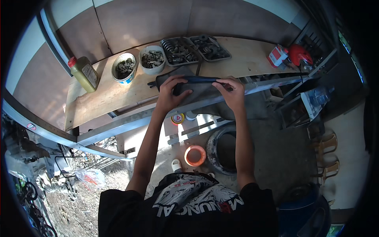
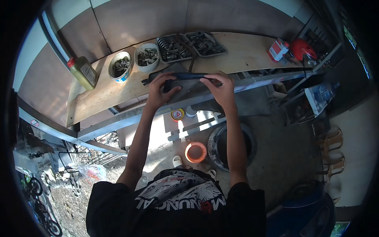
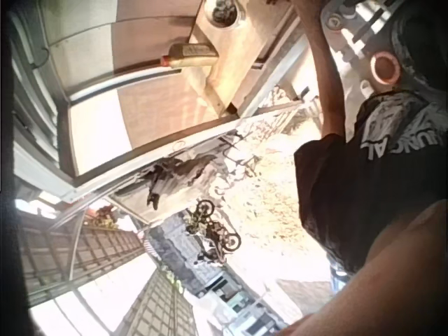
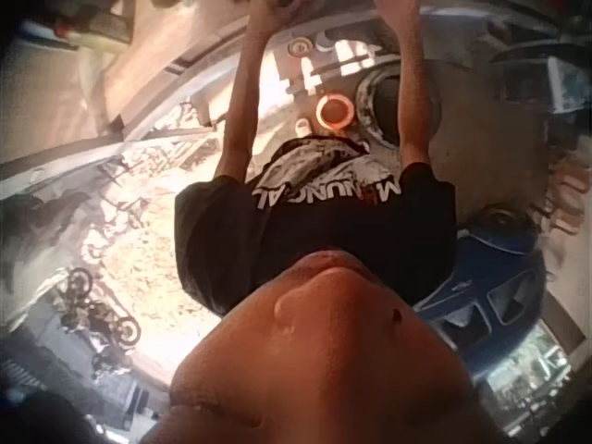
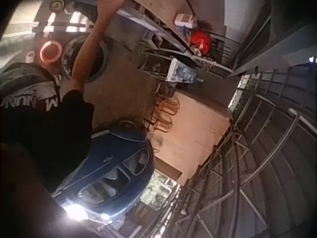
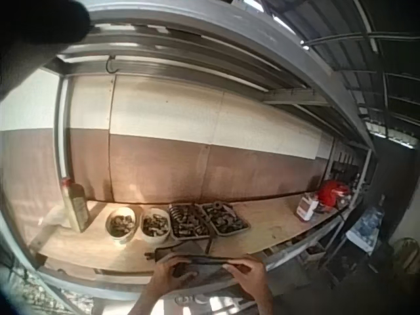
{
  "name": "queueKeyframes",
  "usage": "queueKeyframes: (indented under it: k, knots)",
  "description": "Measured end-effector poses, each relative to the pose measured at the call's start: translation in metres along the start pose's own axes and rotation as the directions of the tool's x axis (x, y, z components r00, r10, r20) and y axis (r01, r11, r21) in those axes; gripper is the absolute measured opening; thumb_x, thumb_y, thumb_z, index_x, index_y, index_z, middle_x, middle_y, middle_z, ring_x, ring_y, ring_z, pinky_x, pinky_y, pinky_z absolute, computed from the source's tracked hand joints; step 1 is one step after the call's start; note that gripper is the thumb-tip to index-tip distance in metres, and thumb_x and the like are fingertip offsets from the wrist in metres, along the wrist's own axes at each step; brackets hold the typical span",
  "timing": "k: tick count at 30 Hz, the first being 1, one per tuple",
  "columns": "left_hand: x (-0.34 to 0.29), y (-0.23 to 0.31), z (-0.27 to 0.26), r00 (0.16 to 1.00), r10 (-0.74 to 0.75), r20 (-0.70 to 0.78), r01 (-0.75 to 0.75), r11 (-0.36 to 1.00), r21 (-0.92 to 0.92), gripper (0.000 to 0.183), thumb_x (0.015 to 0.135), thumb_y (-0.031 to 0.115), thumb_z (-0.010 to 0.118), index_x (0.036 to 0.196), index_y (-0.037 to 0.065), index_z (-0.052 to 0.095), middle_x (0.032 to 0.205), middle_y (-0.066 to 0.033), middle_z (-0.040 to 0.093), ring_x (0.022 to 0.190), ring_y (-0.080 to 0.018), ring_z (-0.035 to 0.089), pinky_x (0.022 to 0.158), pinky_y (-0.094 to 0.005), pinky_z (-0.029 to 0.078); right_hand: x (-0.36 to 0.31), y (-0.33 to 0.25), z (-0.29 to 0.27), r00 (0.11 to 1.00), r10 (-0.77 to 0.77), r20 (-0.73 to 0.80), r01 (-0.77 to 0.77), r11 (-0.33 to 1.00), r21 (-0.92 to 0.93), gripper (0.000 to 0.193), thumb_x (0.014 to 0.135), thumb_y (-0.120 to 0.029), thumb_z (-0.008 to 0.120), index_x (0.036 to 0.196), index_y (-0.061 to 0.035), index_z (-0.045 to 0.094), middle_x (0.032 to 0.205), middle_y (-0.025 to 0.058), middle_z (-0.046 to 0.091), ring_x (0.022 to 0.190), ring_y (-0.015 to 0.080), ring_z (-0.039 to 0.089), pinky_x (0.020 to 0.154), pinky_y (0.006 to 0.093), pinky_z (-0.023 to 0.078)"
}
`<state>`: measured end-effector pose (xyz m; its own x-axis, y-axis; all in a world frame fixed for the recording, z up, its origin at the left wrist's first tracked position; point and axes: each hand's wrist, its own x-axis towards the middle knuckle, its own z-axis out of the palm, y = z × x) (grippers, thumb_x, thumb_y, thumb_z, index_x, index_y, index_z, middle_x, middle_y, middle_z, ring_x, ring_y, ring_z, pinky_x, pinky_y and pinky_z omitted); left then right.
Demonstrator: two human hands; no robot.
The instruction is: The person sands the exterior of a blue car with sandpaper, dips sandpaper into a bucket of water, and wipes down the car body with a cloth.
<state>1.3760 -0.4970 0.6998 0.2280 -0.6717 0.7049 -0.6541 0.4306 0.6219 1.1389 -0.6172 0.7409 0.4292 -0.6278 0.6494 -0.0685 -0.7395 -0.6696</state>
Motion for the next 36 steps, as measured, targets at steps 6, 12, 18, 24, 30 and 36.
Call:
queueKeyframes:
  k: [6,12,18,24,30,36]
  knots:
    - [0.037,0.066,0.067,0.955,-0.075,0.286,0.170,0.930,-0.325,0.024,0.085,0.005,0.084,0.102,0.000,0.069,0.102,-0.0110,0.074,0.087,-0.0163,0.068,0.078,-0.0303,0.057,-0.051,-0.039,-0.104,0.959,-0.011,-0.283,-0.030,0.989,-0.142,0.021,0.078,-0.006,0.091,0.094,-0.0002,0.079,0.080,0.0081,0.073,0.068,0.0117,0.064,0.060,0.0264,0.048]
    - [0.041,0.181,0.152,0.889,0.213,0.404,0.058,0.825,-0.562,0.017,0.093,0.000,0.077,0.103,0.000,0.063,0.101,-0.0077,0.074,0.092,-0.0095,0.068,0.082,-0.0259,0.054,-0.138,-0.085,-0.239,0.884,-0.021,-0.467,-0.152,0.931,-0.331,0.020,0.076,-0.007,0.093,0.091,-0.0015,0.080,0.087,0.0073,0.075,0.072,0.0116,0.066,0.062,0.0259,0.049]
    - [0.011,0.283,0.279,0.782,0.273,0.561,0.158,0.783,-0.601,0.020,0.092,0.004,0.080,0.103,0.000,0.063,0.096,-0.0053,0.075,0.084,-0.0053,0.066,0.071,-0.0223,0.051,-0.256,-0.109,-0.364,0.791,0.067,-0.609,-0.247,0.944,-0.217,0.026,0.080,-0.004,0.091,0.103,-0.0004,0.079,0.085,0.0033,0.073,0.077,0.0092,0.066,0.072,0.0240,0.053]
    - [-0.065,0.386,0.446,0.786,0.325,0.525,0.120,0.753,-0.647,0.025,0.086,0.011,0.085,0.101,0.000,0.069,0.094,-0.0100,0.079,0.074,-0.0075,0.069,0.064,-0.0239,0.053,-0.385,-0.097,-0.475,0.482,0.299,-0.824,-0.648,0.754,-0.105,0.030,0.085,-0.011,0.089,0.106,0.0053,0.075,0.075,-0.0050,0.062,0.066,0.0031,0.054,0.060,0.0213,0.045]
    - [-0.193,0.498,0.548,0.712,0.203,0.672,0.369,0.706,-0.605,0.032,0.086,0.015,0.085,0.110,0.001,0.072,0.107,-0.0128,0.078,0.098,-0.0178,0.076,0.073,-0.0303,0.058,-0.484,-0.085,-0.506,0.230,0.161,-0.960,-0.544,0.839,0.011,0.027,0.089,-0.019,0.086,0.098,0.0046,0.075,0.086,0.0049,0.075,0.075,0.0077,0.065,0.065,0.0244,0.050]
    - [-0.246,0.583,0.584,0.240,0.444,0.863,0.789,0.429,-0.440,0.061,0.107,0.048,0.054,0.152,0.007,0.050,0.140,-0.0204,0.064,0.126,-0.0288,0.065,0.100,-0.0377,0.054,-0.544,-0.117,-0.545,0.051,0.298,-0.953,-0.348,0.900,0.263,0.039,0.096,-0.010,0.078,0.128,0.0033,0.061,0.113,0.0146,0.077,0.091,0.0101,0.069,0.078,0.0231,0.054]
